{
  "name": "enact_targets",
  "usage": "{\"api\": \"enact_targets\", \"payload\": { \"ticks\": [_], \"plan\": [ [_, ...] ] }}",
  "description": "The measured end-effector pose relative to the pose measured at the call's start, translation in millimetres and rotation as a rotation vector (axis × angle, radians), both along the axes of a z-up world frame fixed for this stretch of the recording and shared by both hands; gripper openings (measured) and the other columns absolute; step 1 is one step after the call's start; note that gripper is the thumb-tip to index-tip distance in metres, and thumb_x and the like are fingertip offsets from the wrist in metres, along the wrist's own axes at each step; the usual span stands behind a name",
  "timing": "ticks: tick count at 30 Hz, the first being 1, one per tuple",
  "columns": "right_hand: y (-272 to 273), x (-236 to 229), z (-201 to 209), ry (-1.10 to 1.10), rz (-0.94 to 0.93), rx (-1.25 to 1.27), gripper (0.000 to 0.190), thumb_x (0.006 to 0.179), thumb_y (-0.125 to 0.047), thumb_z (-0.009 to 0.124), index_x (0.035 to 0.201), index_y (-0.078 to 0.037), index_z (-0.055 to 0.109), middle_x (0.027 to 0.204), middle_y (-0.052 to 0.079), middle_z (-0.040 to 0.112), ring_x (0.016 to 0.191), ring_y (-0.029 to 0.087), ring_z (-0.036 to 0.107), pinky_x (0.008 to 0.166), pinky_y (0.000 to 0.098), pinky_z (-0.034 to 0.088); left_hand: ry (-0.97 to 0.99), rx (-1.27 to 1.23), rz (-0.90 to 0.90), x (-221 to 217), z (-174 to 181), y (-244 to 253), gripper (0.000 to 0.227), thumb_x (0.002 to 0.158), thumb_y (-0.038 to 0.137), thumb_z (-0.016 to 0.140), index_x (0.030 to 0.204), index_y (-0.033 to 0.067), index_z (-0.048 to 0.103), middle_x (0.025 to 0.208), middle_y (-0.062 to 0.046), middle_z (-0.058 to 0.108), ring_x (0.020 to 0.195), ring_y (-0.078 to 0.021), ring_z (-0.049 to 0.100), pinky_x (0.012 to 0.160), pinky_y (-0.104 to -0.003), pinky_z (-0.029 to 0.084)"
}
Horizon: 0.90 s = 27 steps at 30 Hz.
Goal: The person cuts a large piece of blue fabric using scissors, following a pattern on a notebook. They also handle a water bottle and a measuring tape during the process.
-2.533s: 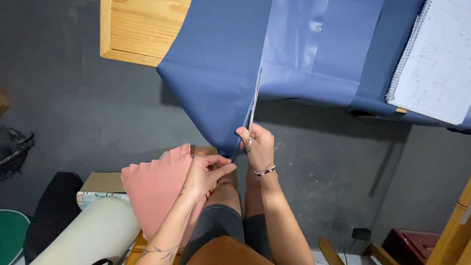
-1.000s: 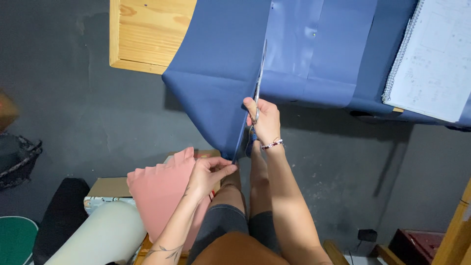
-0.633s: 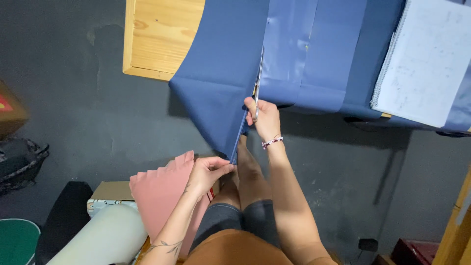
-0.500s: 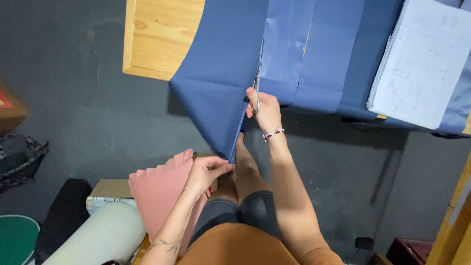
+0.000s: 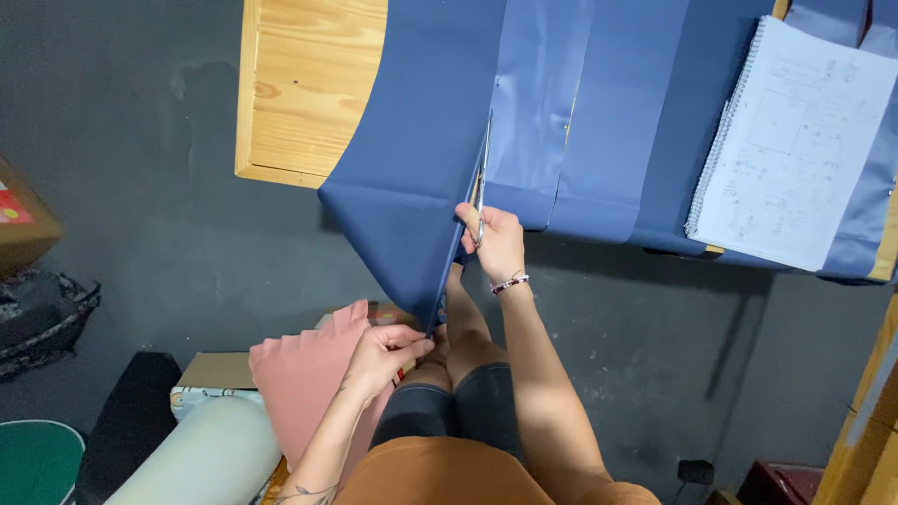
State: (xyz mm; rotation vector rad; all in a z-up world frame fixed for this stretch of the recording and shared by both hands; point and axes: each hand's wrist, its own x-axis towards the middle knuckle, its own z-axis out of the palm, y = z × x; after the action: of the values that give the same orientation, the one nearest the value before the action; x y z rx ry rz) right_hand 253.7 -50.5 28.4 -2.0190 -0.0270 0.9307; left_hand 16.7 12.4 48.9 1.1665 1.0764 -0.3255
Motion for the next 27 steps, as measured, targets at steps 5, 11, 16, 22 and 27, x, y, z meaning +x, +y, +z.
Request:
{"api": "enact_targets", "payload": {
  "ticks": [5, 11, 16, 22, 27],
  "plan": [
    [16, 25, 11, -0.009, 0.036, 0.001, 0.068, 0.094, -0.071, 0.058, 0.053, -0.017, 0.064, 0.045, 0.001, 0.055, 0.051, 0.015, 0.051, 0.056, 0.0258, 0.040, 0.000, -0.013, 0.026, -12, -12, -1, 0.019, 0.073, 0.013, 0.093, 0.090, 0.0080, 0.086, 0.074, -0.006, 0.080, 0.069, -0.0085, 0.067, 0.066, -0.024, 0.059],
    [18, 33, -2, -0.026, 0.012, 0.025, 0.069, 0.095, -0.070, 0.060, 0.052, -0.016, 0.062, 0.042, 0.000, 0.051, 0.048, 0.013, 0.049, 0.054, 0.0241, 0.038, -0.030, 0.021, -0.029, -16, -22, 0, 0.021, 0.071, 0.019, 0.095, 0.089, 0.0099, 0.086, 0.073, -0.005, 0.080, 0.070, -0.0101, 0.069, 0.066, -0.029, 0.061],
    [19, 29, -2, -0.057, -0.010, 0.039, 0.068, 0.093, -0.068, 0.065, 0.049, -0.016, 0.060, 0.042, -0.001, 0.052, 0.047, 0.014, 0.047, 0.054, 0.0242, 0.038, -0.021, 0.029, -0.065, -10, -10, 4, 0.020, 0.072, 0.020, 0.094, 0.089, 0.0119, 0.086, 0.074, -0.005, 0.081, 0.070, -0.0110, 0.070, 0.062, -0.028, 0.058],
    [17, 36, -12, -0.049, 0.035, 0.029, 0.068, 0.094, -0.068, 0.064, 0.051, -0.016, 0.060, 0.043, 0.000, 0.052, 0.048, 0.014, 0.047, 0.055, 0.0249, 0.038, -0.024, 0.016, -0.035, -18, -26, -1, 0.021, 0.072, 0.021, 0.094, 0.089, 0.0112, 0.086, 0.073, -0.004, 0.079, 0.070, -0.0100, 0.067, 0.060, -0.026, 0.054],
    [31, 56, 11, -0.067, 0.076, 0.001, 0.075, 0.093, -0.079, 0.052, 0.054, -0.018, 0.065, 0.044, 0.000, 0.054, 0.049, 0.014, 0.052, 0.055, 0.0264, 0.040, -0.013, 0.005, 0.000, -17, -14, 4, 0.022, 0.071, 0.015, 0.094, 0.090, 0.0075, 0.086, 0.075, -0.007, 0.081, 0.069, -0.0096, 0.068, 0.065, -0.023, 0.056]
  ]
}}
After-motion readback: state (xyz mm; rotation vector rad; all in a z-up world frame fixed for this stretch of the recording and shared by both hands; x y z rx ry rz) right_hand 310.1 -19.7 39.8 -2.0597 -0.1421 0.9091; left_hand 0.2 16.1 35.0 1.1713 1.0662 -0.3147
